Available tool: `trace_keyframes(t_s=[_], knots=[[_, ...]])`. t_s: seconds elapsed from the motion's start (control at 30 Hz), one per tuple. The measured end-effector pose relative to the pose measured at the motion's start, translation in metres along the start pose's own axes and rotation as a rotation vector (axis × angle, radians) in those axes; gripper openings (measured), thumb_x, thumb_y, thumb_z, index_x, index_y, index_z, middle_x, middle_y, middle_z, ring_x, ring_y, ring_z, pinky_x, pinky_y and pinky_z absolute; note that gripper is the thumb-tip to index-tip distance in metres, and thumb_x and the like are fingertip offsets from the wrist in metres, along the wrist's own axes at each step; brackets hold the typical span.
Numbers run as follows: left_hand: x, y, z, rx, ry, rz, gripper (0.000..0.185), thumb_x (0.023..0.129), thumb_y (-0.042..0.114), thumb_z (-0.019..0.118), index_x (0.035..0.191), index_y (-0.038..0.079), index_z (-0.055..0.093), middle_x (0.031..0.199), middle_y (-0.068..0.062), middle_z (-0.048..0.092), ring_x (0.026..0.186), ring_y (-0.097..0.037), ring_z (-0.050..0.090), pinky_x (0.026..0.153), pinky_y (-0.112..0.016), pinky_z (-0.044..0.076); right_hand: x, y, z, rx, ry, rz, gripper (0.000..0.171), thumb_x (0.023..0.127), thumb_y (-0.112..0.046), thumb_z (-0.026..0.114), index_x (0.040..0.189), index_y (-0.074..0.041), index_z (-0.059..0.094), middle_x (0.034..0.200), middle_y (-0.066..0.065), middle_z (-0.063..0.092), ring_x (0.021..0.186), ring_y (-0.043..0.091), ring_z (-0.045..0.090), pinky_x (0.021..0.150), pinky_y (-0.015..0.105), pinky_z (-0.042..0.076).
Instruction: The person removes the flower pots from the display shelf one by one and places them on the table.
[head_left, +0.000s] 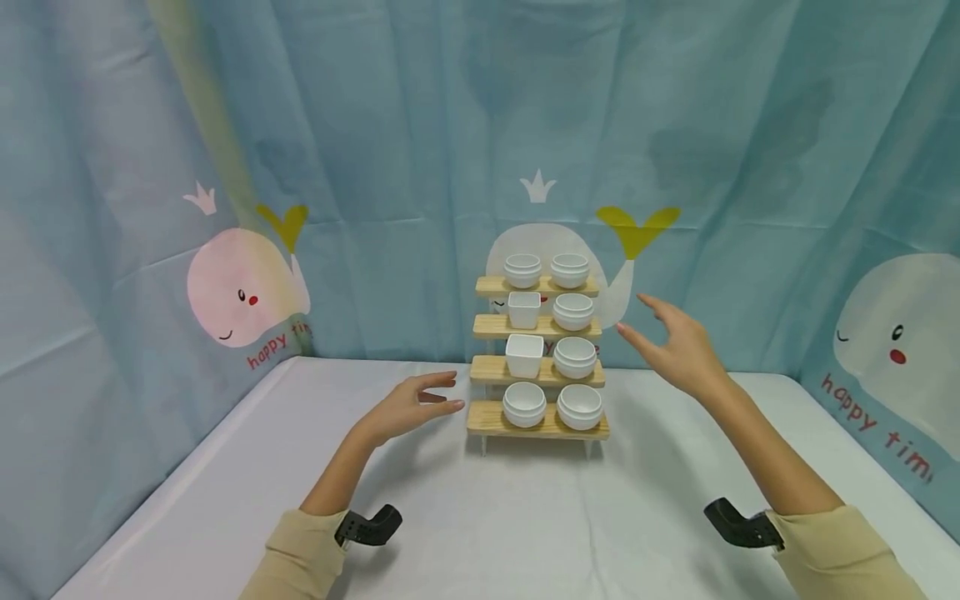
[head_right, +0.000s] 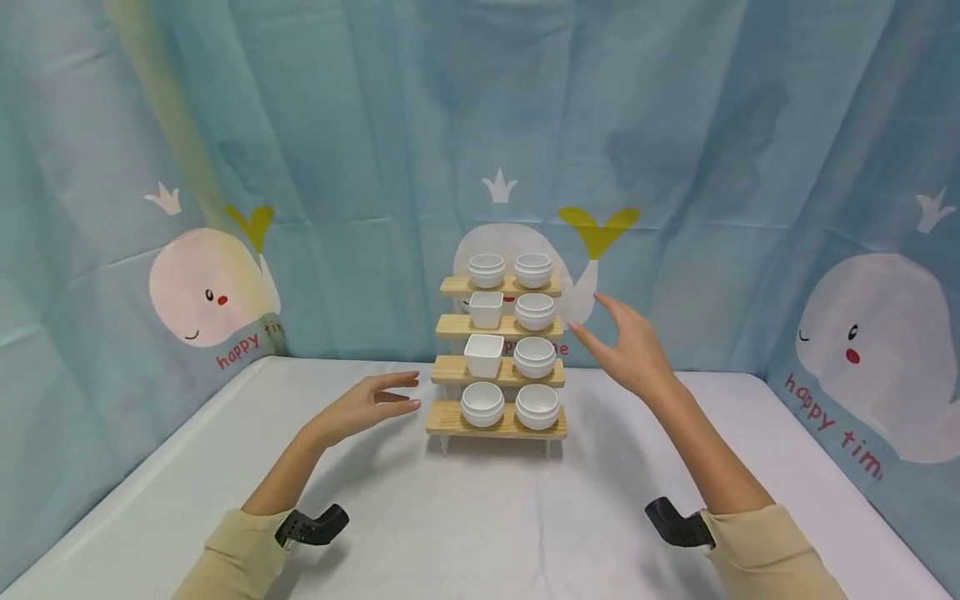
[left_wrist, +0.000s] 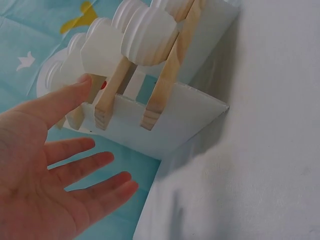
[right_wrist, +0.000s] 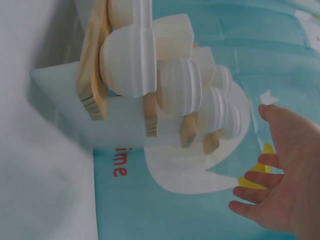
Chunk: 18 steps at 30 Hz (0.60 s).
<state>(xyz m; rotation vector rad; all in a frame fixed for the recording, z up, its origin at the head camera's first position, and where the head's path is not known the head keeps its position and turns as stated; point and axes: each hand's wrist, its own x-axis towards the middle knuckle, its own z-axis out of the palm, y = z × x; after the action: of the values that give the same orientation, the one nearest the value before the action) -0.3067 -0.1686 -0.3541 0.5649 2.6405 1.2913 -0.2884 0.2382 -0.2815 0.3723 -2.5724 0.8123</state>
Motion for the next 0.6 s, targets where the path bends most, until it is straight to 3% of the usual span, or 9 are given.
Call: trace_keyframes(t_s=[0.3,0.6], knots=[[0.002,-0.004,0.003,-0.087,-0.026,-0.004,0.069,0.102,0.034,0.071,0.159,0.004,0.045,0.161,-0.021,0.046,0.14,-0.043,0.054,0.112,-0.056,0.053,0.013,-0.011,0.002,0.052,0.015,-0.006,0.068,0.106,-0.036,0.066,0.158,0.002,0.043,0.155,0.031,0.049,0.134,0.054,0.054,0.111,0.067,0.049],[0.006,-0.017,0.01,-0.302,-0.049,-0.013,0.065,0.103,0.017,0.07,0.156,-0.009,0.042,0.159,-0.031,0.042,0.139,-0.044,0.054,0.106,-0.044,0.06,0.025,-0.02,0.003,0.102,0.018,-0.008,0.063,0.106,-0.03,0.066,0.156,0.003,0.045,0.15,0.031,0.053,0.131,0.053,0.058,0.11,0.064,0.052]])
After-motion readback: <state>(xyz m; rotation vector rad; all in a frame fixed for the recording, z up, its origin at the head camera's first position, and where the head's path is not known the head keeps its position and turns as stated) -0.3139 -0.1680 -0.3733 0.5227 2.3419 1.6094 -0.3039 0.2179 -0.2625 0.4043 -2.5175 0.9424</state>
